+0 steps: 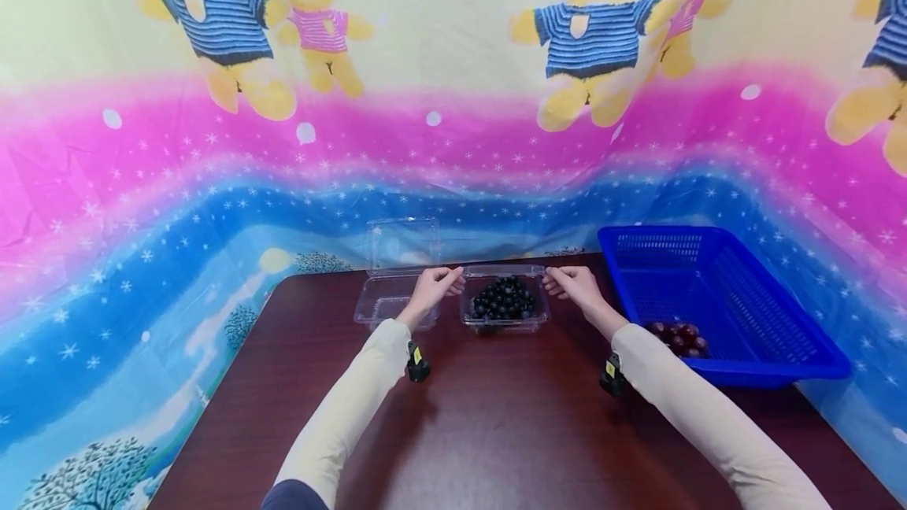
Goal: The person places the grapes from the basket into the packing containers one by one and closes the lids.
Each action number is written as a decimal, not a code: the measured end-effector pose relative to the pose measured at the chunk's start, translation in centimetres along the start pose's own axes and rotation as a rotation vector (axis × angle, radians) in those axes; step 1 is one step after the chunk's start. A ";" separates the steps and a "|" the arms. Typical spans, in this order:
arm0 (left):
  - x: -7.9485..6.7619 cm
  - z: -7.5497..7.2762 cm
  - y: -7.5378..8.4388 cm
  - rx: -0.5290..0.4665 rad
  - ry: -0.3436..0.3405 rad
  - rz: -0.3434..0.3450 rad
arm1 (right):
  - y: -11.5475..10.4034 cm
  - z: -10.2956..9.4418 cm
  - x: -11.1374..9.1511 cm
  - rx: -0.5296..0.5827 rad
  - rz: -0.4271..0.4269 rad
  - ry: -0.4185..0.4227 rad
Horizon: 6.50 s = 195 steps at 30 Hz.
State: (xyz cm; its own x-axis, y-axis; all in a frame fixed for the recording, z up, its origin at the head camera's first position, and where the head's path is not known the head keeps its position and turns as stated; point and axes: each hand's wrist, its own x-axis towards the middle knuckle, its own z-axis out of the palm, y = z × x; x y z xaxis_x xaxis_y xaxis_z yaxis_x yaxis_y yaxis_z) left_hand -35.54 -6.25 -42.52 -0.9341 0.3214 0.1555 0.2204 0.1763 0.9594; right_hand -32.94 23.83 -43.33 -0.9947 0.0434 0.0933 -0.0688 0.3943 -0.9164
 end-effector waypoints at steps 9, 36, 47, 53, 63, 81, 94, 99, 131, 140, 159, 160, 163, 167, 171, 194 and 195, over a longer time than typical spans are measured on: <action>-1.3 0.2 1.3 0.025 -0.035 0.011 | 0.2 -0.1 -0.3 0.022 -0.011 -0.010; -0.6 0.4 -2.4 0.058 0.030 0.006 | 0.7 0.1 -1.0 0.003 -0.006 -0.036; -1.7 -0.3 -0.9 0.015 -0.050 -0.009 | 0.7 0.6 -1.3 -0.013 0.003 -0.043; -1.5 0.0 -1.5 0.005 -0.054 -0.026 | 1.0 0.5 -1.5 0.001 0.012 -0.040; -1.2 0.7 -3.1 0.035 0.017 0.007 | 1.2 0.4 -1.8 0.004 0.043 -0.058; -3.3 0.5 0.0 0.017 -0.080 -0.003 | 1.7 0.7 -2.2 0.026 0.064 -0.060; -1.8 0.7 -3.6 0.123 -0.012 -0.037 | 2.4 0.8 -2.4 0.018 0.064 -0.072; -2.0 0.7 -3.8 0.138 -0.031 -0.040 | 2.6 0.9 -2.6 0.009 0.053 -0.068; -3.6 1.0 -1.8 0.162 -0.108 -0.064 | 3.8 1.1 -2.6 -0.014 0.114 -0.035; -2.7 1.4 -4.3 0.160 -0.029 -0.092 | 4.1 1.1 -2.7 -0.021 0.095 -0.028; -3.1 2.0 -4.4 -0.036 -0.080 -0.255 | 4.5 1.6 -2.8 0.024 0.138 -0.127; -3.1 2.0 -4.5 -0.041 -0.079 -0.261 | 4.4 1.6 -2.8 0.027 0.139 -0.132; -3.0 2.2 -4.6 -0.054 -0.076 -0.269 | 4.4 1.6 -2.9 0.047 0.146 -0.140; -2.9 2.2 -5.0 -0.086 -0.081 -0.274 | 4.6 1.7 -2.9 0.072 0.153 -0.152; -2.8 2.2 -5.2 -0.113 -0.091 -0.277 | 4.6 1.7 -3.0 0.097 0.156 -0.163; -2.8 2.9 -5.5 -0.151 -0.089 -0.280 | 4.9 2.6 -2.9 0.181 0.202 -0.194; -2.8 2.9 -5.5 -0.156 -0.091 -0.282 | 4.9 2.6 -2.9 0.182 0.201 -0.197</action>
State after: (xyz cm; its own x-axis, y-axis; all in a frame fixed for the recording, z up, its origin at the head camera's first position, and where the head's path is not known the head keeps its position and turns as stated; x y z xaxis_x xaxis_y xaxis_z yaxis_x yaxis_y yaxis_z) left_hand -33.29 -5.42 -48.89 -0.9217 0.3633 -0.1358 -0.0951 0.1277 0.9872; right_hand -30.59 23.31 -49.12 -0.9842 -0.0812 -0.1572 0.1356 0.2248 -0.9649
